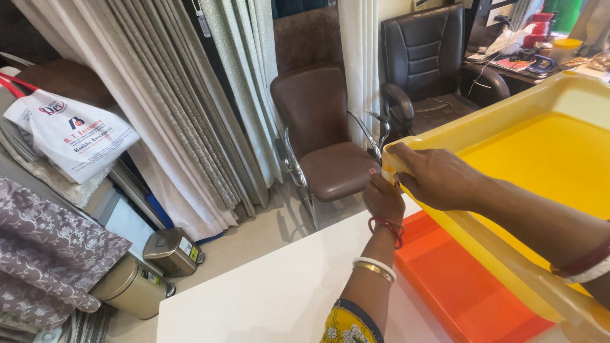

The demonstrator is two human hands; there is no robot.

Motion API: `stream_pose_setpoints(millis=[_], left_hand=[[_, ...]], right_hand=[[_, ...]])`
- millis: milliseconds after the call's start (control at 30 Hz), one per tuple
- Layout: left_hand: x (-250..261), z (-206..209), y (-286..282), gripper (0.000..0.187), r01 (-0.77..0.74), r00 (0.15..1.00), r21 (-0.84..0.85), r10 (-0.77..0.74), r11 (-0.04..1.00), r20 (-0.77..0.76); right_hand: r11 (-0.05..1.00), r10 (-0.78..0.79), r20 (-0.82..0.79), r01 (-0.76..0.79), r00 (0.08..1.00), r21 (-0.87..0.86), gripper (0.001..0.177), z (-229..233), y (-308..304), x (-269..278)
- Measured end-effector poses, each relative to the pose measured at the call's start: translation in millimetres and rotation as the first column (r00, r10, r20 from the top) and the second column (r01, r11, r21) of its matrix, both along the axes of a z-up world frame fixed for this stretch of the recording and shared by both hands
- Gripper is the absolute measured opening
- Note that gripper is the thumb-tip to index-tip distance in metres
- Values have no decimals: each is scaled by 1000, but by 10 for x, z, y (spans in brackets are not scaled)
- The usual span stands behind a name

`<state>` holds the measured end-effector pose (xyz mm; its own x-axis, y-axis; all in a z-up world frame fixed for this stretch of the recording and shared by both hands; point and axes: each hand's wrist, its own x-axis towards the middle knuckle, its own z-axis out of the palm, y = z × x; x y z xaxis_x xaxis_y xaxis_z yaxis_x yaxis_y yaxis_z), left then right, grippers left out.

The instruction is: The person assembles a three-tier plastic storage unit by inserting white cylindrical legs into the corners of orange, yellow, and green trays. They align and press each leg into place, then stack the trays to form a vertical unit.

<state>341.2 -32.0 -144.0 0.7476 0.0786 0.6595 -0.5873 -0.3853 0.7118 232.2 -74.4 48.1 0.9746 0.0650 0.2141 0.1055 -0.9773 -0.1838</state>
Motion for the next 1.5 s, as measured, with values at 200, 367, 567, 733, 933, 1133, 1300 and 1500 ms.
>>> stream_pose_setpoints(millis=[200, 367, 567, 733, 933, 1133, 1300, 1500], left_hand=[[139, -41, 33, 39, 367, 648, -732, -722, 574, -241], [271, 87, 271, 35, 617, 407, -638, -880, 462, -244], [14, 228, 324, 53, 517, 572, -633, -782, 577, -246], [-392, 254, 187, 63, 262, 900, -543, -406, 798, -161], [-244, 173, 66, 66, 82, 933, -286, -175, 955, -316], [38, -61, 16, 55, 294, 762, -670, -590, 682, -266], [323, -67, 232, 32, 608, 310, -712, -931, 351, -194], [-100, 32, 253, 63, 392, 666, -691, -705, 607, -242]], right_hand=[[1000, -20, -28, 20, 999, -12, 57, 8, -5, -10], [1000, -22, -36, 22, 999, -8, 53, -2, 6, 18], [1000, -22, -34, 22, 999, 0, 53, 0, 13, 14], [1000, -10, -25, 10, 1000, 7, 55, 7, 17, 15], [1000, -27, -39, 27, 999, 1, 52, 13, 25, -6], [999, -45, -71, 45, 996, -5, 57, 43, 30, -7], [1000, 1, -30, 0, 1000, 31, 56, 7, 21, 3], [1000, -21, -67, 22, 998, 17, 50, 6, 27, 17]])
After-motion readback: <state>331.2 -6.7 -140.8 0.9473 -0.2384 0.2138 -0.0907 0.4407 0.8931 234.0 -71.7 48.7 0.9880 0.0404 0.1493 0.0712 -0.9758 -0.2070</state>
